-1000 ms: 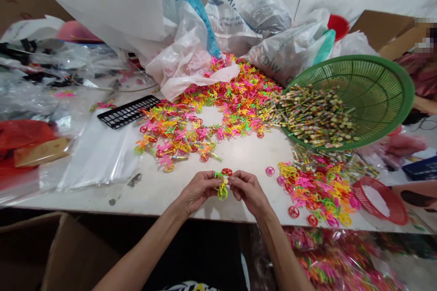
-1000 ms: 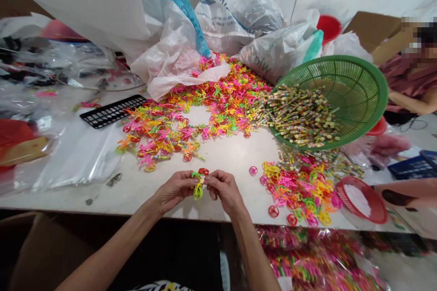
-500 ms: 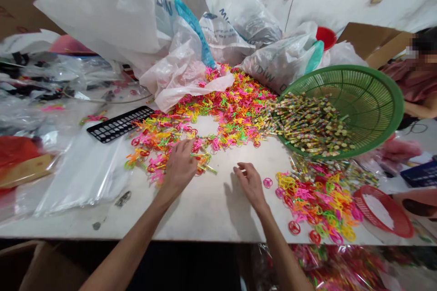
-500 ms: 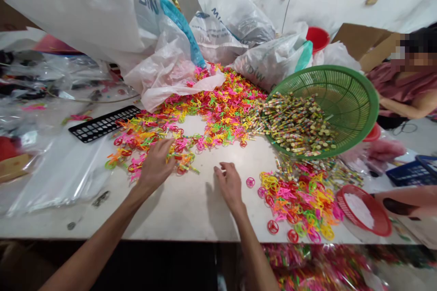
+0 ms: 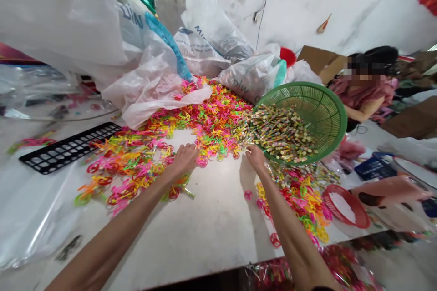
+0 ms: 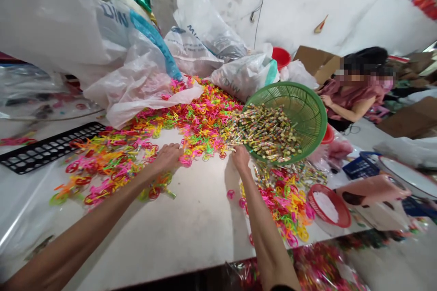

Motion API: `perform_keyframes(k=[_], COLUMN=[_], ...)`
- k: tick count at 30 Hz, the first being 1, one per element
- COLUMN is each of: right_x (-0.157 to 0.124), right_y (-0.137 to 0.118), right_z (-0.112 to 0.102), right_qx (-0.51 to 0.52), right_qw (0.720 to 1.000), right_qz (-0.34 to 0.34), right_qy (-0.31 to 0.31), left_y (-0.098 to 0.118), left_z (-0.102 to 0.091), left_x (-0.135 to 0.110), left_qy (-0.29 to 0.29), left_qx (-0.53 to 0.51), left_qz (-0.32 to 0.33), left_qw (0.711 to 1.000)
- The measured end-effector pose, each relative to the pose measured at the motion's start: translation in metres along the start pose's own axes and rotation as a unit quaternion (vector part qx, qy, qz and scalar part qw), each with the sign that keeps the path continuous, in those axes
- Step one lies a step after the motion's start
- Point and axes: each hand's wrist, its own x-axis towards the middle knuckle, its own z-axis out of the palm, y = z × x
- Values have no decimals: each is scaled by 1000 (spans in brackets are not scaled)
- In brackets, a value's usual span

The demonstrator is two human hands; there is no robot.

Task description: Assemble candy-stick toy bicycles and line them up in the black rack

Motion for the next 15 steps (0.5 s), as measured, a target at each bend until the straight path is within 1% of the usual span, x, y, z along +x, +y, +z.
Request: perform_keyframes(k=[2, 3, 5, 6, 8, 9, 10, 11, 12, 13, 14, 15], right_x=[14, 17, 13, 7, -12, -24, -38, -53, -69, -86, -102, -117], right_y=[-3, -4, -4, -2, 0, 0, -2, -7, -14, -24, -34, -46], right_z=[5, 8, 10, 10, 6, 4, 2, 1, 0, -1, -1, -1], right_qx=[-8, -10, -12, -11, -10, 23, 86, 179, 288, 399, 488, 547], right_qw=[1000, 1000, 1000, 1000, 999, 999, 995, 982, 956, 914, 866, 824], right_qz=[-2, -2, 6, 14, 33, 42, 51, 57, 61, 61, 61, 60], right_qy=[-11, -16, -16, -10, 10, 23, 29, 22, -3, -41, -88, -132], left_y=[5, 7, 10, 11, 14, 17, 20, 24, 28, 33, 39, 45], left_z=[-2, -4, -8, -11, -15, -17, -18, -18, -17, -15, -13, -10], left_x=[-2, -3, -7, -10, -20, -27, -34, -42, -50, -58, -66, -73], left_qy=[26, 40, 71, 87, 110, 115, 116, 111, 103, 94, 83, 72], left_qx=[-84, -134, -235, -288, -398, -452, -502, -549, -590, -627, -659, -686], left_qz=[-24, -40, -83, -108, -156, -177, -196, -214, -229, -242, -252, -261], left_qw=[996, 989, 966, 948, 897, 867, 834, 801, 767, 735, 704, 676])
